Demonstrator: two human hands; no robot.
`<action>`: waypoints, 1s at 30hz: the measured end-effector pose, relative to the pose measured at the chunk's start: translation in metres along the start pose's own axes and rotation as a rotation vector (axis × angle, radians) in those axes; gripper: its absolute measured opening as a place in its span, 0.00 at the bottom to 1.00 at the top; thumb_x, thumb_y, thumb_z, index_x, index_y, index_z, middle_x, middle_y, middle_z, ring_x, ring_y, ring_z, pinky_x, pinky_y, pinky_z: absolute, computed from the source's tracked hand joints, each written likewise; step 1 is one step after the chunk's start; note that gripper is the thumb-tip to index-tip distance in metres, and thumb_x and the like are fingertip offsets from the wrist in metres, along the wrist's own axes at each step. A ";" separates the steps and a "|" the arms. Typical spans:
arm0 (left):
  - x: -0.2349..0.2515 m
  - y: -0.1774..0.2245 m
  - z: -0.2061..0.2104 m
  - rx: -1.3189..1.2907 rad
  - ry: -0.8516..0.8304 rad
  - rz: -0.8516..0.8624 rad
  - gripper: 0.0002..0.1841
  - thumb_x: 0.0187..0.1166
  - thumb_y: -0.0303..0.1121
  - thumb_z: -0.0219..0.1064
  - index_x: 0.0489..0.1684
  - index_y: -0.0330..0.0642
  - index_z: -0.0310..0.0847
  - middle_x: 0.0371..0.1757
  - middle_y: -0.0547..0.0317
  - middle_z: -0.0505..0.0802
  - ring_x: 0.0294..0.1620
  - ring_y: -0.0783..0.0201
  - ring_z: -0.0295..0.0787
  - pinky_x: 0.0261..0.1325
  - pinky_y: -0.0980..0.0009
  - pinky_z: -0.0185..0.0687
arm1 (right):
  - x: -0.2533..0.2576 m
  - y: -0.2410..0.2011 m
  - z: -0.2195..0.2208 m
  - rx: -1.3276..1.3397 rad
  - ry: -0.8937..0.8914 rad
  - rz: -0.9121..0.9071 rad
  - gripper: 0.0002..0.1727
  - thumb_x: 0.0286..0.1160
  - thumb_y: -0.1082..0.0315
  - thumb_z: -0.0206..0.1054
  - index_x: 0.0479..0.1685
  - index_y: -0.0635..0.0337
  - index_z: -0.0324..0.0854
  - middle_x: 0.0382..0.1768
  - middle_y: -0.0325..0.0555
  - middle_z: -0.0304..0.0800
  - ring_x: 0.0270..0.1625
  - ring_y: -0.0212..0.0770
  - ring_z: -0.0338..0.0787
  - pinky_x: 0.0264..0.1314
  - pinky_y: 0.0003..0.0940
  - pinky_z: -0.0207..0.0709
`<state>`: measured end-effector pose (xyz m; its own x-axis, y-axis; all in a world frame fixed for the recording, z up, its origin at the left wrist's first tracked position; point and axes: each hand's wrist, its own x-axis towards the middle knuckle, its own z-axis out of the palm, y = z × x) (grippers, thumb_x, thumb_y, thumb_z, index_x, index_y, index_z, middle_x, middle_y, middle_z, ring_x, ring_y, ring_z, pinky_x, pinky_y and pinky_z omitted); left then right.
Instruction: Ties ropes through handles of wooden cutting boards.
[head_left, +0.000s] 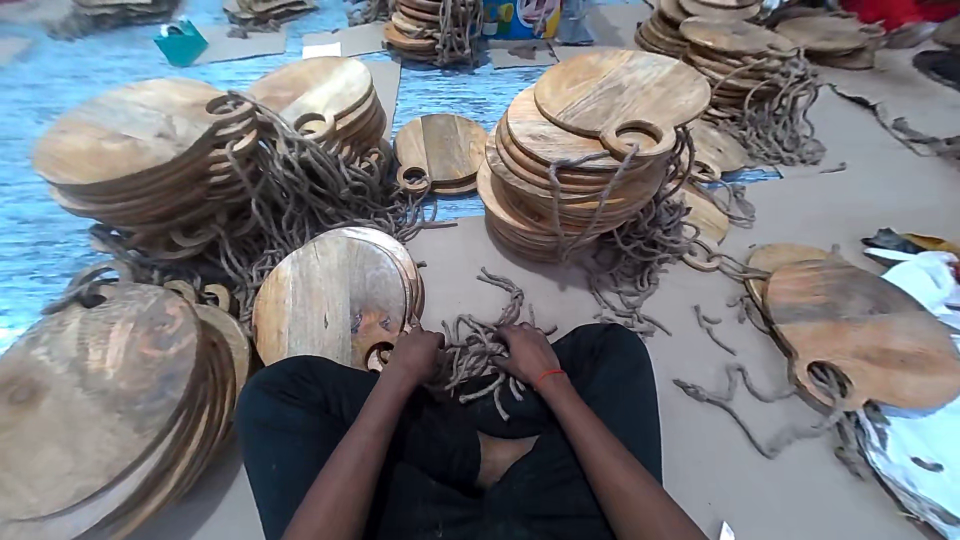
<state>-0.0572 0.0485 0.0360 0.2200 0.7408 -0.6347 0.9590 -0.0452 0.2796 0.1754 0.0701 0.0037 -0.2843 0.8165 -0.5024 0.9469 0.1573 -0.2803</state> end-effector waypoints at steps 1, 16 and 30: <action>0.000 -0.001 -0.001 -0.039 0.020 0.000 0.19 0.78 0.35 0.68 0.67 0.46 0.84 0.62 0.47 0.91 0.74 0.43 0.80 0.76 0.39 0.69 | -0.002 -0.001 0.000 0.062 0.058 -0.001 0.22 0.77 0.46 0.69 0.62 0.48 0.89 0.63 0.42 0.91 0.72 0.48 0.82 0.79 0.52 0.66; -0.012 0.017 0.003 -0.190 0.329 0.366 0.20 0.87 0.37 0.60 0.76 0.44 0.77 0.55 0.44 0.93 0.60 0.44 0.91 0.71 0.42 0.77 | -0.061 -0.055 -0.008 0.634 0.381 -0.039 0.18 0.83 0.55 0.65 0.54 0.61 0.90 0.48 0.52 0.94 0.55 0.48 0.92 0.66 0.49 0.81; 0.000 0.013 0.013 0.025 0.352 0.344 0.16 0.87 0.36 0.60 0.54 0.32 0.86 0.55 0.40 0.93 0.62 0.41 0.89 0.72 0.44 0.75 | -0.062 -0.058 0.000 0.742 0.280 0.026 0.21 0.87 0.53 0.60 0.56 0.63 0.86 0.44 0.56 0.92 0.48 0.51 0.91 0.58 0.51 0.81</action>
<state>-0.0423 0.0392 0.0307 0.4550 0.8615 -0.2253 0.8464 -0.3398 0.4100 0.1382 0.0102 0.0513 -0.1220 0.9398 -0.3193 0.5775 -0.1945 -0.7929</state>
